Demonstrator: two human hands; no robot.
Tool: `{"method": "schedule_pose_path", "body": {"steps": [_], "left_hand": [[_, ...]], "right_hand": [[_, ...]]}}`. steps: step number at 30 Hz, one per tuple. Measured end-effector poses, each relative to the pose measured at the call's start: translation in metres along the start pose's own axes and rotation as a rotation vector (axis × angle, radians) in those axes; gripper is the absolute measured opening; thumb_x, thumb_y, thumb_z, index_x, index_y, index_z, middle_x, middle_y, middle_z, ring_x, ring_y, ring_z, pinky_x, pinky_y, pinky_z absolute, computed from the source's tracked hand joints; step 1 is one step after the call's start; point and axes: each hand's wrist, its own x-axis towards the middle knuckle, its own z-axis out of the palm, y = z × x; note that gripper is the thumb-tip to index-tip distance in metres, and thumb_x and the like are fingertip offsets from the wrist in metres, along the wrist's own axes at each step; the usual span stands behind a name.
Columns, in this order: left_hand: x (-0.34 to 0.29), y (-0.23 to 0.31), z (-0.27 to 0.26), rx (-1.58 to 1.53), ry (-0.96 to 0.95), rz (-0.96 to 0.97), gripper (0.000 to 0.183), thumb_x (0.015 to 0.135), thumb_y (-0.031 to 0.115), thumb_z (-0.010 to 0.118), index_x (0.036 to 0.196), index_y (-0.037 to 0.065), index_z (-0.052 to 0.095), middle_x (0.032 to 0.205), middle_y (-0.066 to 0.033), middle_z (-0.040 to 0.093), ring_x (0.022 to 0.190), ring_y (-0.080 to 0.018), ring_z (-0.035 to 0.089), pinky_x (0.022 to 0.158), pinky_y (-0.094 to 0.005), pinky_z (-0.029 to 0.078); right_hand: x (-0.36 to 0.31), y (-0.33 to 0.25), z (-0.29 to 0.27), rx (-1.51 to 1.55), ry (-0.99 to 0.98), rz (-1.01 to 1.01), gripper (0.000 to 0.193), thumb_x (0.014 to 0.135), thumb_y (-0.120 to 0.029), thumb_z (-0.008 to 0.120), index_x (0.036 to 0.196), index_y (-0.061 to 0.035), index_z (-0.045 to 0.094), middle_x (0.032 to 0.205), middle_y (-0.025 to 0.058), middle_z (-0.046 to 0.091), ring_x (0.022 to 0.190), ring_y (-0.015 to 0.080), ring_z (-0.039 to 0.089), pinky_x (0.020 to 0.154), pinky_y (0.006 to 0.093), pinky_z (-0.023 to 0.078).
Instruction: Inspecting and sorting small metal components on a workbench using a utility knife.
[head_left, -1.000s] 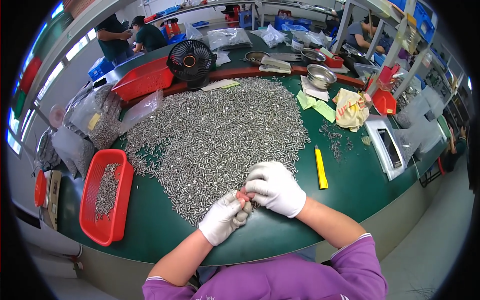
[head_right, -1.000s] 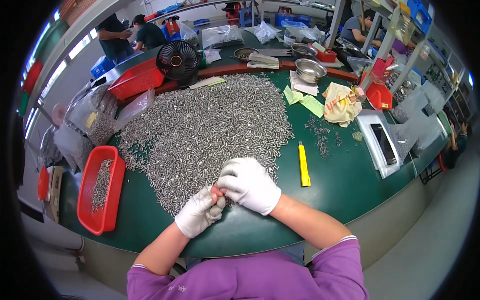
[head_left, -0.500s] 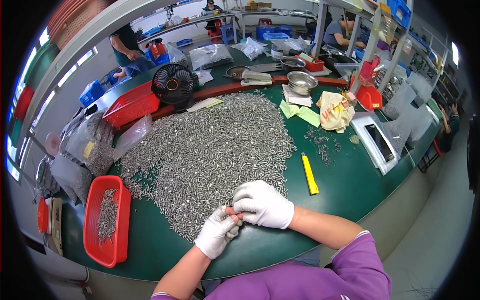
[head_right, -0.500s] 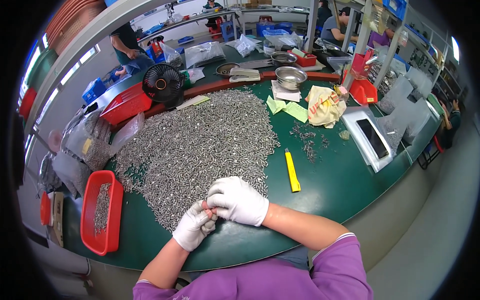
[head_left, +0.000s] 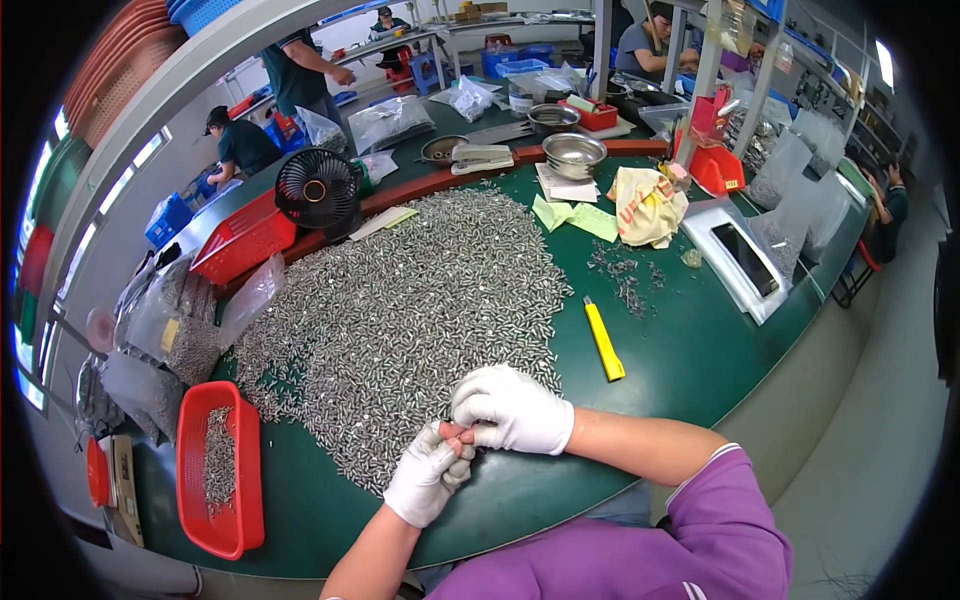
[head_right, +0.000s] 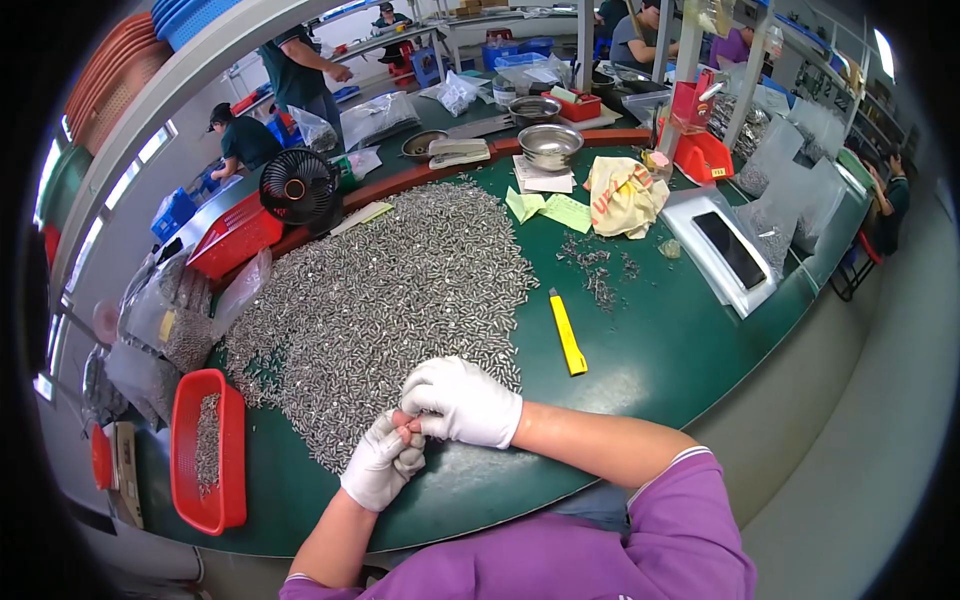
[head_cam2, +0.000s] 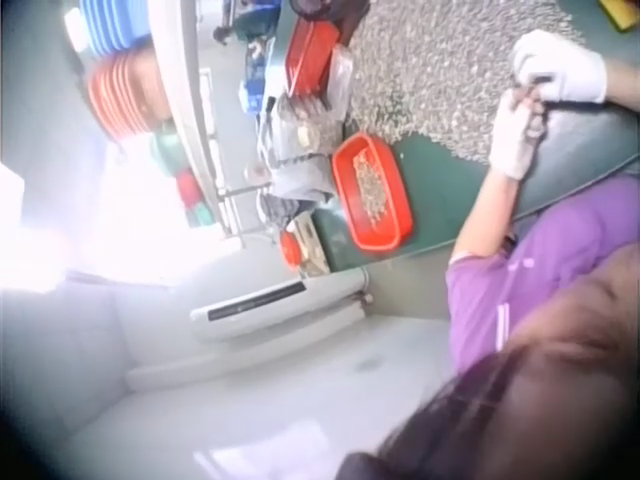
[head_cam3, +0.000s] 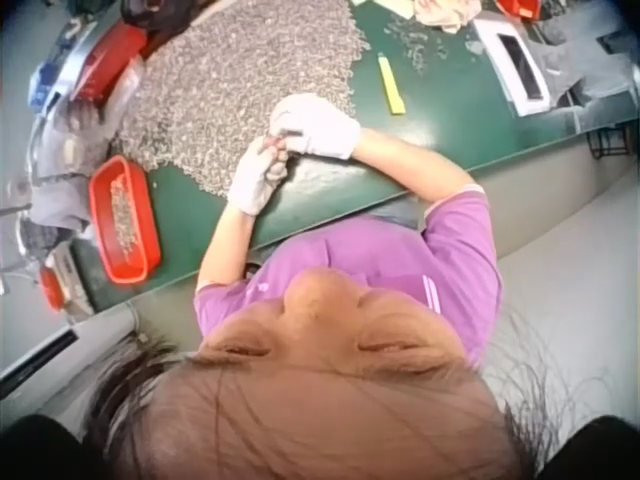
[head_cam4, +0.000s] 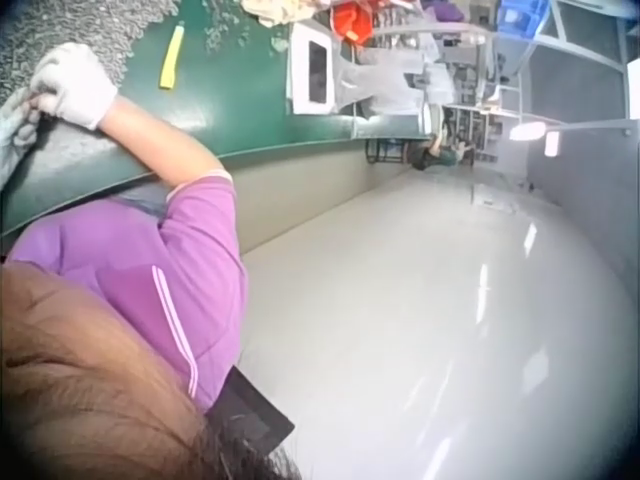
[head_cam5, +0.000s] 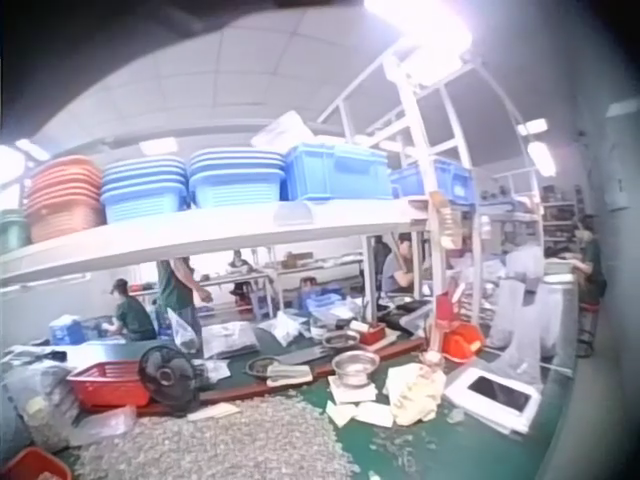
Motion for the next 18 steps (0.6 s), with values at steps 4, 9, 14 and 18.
{"method": "schedule_pose_path", "body": {"steps": [4, 9, 14, 18], "left_hand": [[-0.001, -0.002, -0.002, -0.027, -0.009, 0.005, 0.012, 0.086, 0.011, 0.068, 0.093, 0.012, 0.058, 0.097, -0.0025, 0.058, 0.074, -0.0079, 0.05, 0.059, -0.0179, 0.04], [-0.004, 0.002, -0.003, -0.067, -0.114, -0.03, 0.016, 0.086, 0.012, 0.068, 0.099, 0.01, 0.059, 0.094, -0.0018, 0.059, 0.071, -0.0072, 0.05, 0.06, -0.0187, 0.041], [-0.001, -0.002, -0.007, 0.013, -0.01, 0.015, 0.014, 0.088, 0.012, 0.066, 0.098, 0.01, 0.058, 0.099, -0.0005, 0.062, 0.077, -0.0064, 0.056, 0.063, -0.0178, 0.045], [0.003, 0.001, -0.008, 0.01, -0.05, 0.006, 0.018, 0.091, 0.018, 0.063, 0.108, 0.011, 0.06, 0.091, 0.0008, 0.063, 0.072, -0.0055, 0.054, 0.06, -0.0174, 0.042]], "right_hand": [[-0.001, -0.001, -0.001, 0.033, 0.014, 0.025, 0.02, 0.076, -0.025, 0.07, 0.085, -0.01, 0.06, 0.092, 0.0057, 0.061, 0.09, 0.0274, 0.06, 0.079, 0.0393, 0.048], [-0.003, -0.001, 0.002, 0.063, 0.01, 0.046, 0.02, 0.078, -0.025, 0.07, 0.085, -0.01, 0.058, 0.092, 0.0058, 0.061, 0.09, 0.0282, 0.06, 0.079, 0.04, 0.048], [0.0, 0.002, 0.003, 0.026, -0.027, -0.032, 0.019, 0.076, -0.024, 0.068, 0.089, -0.0106, 0.063, 0.094, 0.0054, 0.061, 0.093, 0.0274, 0.059, 0.082, 0.0397, 0.047], [0.003, 0.002, 0.0, 0.033, 0.005, 0.013, 0.016, 0.076, -0.02, 0.068, 0.086, -0.0089, 0.063, 0.09, 0.0067, 0.062, 0.087, 0.0288, 0.06, 0.077, 0.0393, 0.049]]}}
